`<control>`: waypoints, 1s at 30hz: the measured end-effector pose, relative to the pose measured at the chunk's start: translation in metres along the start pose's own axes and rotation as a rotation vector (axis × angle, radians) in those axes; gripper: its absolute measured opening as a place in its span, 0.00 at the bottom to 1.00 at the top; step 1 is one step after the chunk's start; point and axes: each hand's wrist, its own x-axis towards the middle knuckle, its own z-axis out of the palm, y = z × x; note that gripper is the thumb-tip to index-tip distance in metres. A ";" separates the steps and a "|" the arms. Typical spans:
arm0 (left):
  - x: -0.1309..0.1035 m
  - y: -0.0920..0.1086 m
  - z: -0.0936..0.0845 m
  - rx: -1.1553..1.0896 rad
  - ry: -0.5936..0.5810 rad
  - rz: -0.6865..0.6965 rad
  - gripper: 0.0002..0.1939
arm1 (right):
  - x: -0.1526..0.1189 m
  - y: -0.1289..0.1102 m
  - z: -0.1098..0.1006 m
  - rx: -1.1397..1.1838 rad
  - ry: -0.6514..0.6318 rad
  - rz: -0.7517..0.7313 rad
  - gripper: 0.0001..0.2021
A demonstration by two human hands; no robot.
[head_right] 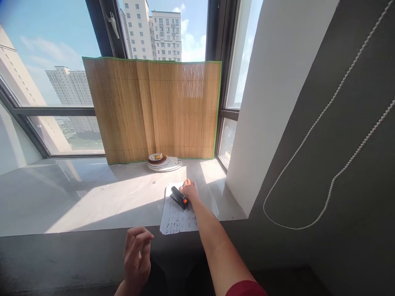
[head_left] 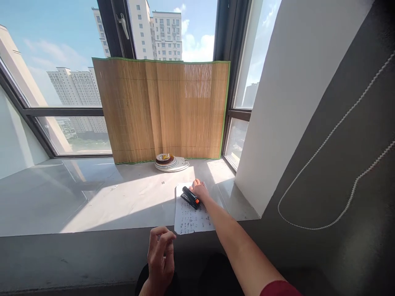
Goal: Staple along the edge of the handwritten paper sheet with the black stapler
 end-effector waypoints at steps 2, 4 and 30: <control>0.031 -0.031 0.025 -0.073 -0.196 -0.019 0.15 | -0.002 -0.001 -0.008 0.082 0.040 0.019 0.12; 0.059 -0.064 0.047 -0.050 -0.311 -0.057 0.15 | -0.011 -0.001 -0.017 0.124 0.066 0.018 0.16; 0.100 -0.135 0.116 0.304 -0.718 -0.072 0.23 | -0.263 -0.132 -0.130 0.874 -0.167 -0.608 0.17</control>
